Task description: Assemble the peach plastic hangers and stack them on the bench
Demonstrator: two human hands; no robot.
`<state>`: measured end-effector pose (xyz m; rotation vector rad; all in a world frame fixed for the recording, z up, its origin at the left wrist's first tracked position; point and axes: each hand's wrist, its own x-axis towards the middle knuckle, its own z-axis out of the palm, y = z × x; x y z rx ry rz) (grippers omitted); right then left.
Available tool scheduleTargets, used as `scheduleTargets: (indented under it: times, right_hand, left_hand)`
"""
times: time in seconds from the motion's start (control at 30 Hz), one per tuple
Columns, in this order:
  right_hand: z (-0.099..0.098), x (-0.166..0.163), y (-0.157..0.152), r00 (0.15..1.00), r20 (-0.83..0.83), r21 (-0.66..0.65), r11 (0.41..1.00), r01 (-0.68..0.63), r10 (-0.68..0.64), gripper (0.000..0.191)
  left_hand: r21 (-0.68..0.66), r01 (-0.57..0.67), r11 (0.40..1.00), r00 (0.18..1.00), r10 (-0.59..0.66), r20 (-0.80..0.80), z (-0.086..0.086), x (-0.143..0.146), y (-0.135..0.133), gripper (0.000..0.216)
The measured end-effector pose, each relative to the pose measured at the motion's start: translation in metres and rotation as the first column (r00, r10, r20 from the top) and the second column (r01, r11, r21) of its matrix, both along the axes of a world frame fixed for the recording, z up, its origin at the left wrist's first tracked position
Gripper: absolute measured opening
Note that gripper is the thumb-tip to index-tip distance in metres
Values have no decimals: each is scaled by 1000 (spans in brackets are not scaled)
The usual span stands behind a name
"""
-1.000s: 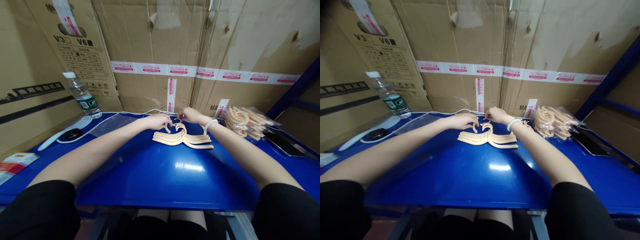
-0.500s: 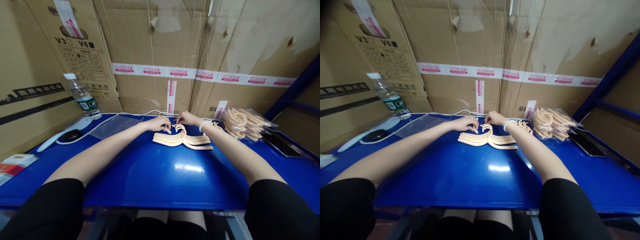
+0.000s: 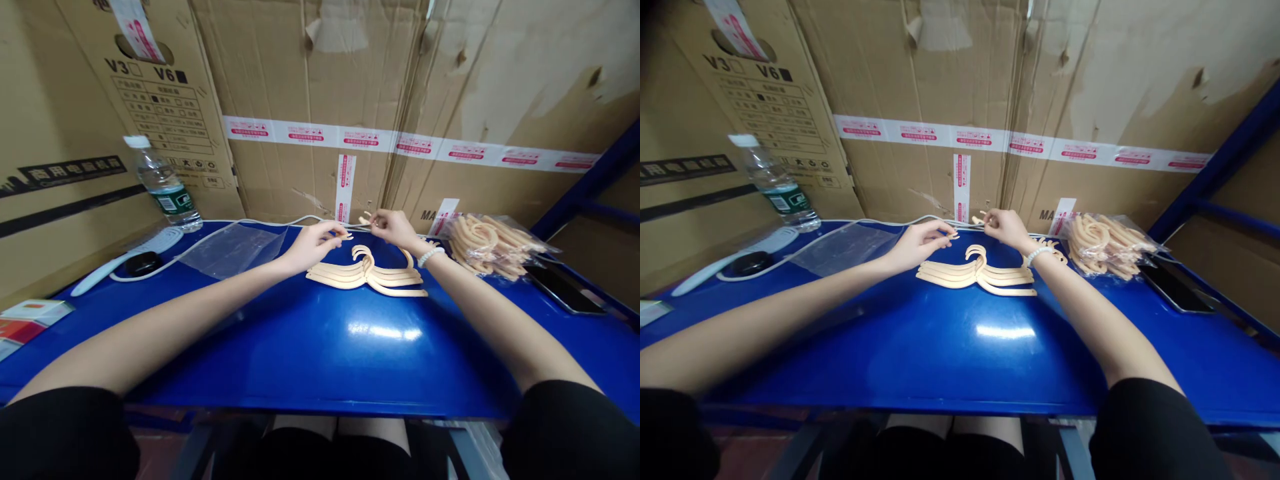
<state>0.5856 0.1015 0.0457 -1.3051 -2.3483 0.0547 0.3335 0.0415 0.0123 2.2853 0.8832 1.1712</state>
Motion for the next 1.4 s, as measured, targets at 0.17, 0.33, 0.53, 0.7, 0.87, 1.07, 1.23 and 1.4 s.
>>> scheduleTargets:
  times: [0.17, 0.33, 0.53, 0.7, 0.87, 1.07, 1.23, 1.4]
  right_hand:
    - [-3, 12, -62, 864, -504, -85, 995, -51, 1, 25]
    - [-18, 0, -121, 575, -813, -252, 945, -206, -91, 34]
    - [-33, -11, -152, 469, -852, -440, 803, -401, -233, 27]
    - [-40, -12, -158, 423, -836, -518, 756, -401, -349, 30]
    - [-50, -11, -158, 412, -818, -555, 741, -379, -402, 38]
    - [-54, -9, -157, 388, -831, -545, 730, -414, -400, 43]
    - [-53, -8, -155, 371, -830, -549, 724, -417, -416, 47]
    - [-52, -8, -154, 340, -848, -522, 754, -400, -406, 66]
  left_hand:
    - [-293, 94, 951, 914, 34, 403, -11, 14, -55, 23]
    - [-351, 128, 928, 896, 44, 443, -26, 25, -78, 13]
    - [-489, 174, 855, 879, 88, 468, -35, 25, -84, 22]
    - [-488, 192, 852, 860, 94, 501, -36, 25, -88, 32]
    - [-442, 135, 887, 852, 124, 508, -39, 25, -89, 44]
    - [-525, 205, 826, 821, 146, 551, -42, 25, -87, 52]
    - [-558, 177, 811, 864, 145, 483, -39, 24, -85, 30]
    - [-504, 129, 854, 905, 107, 412, -35, 23, -86, 22]
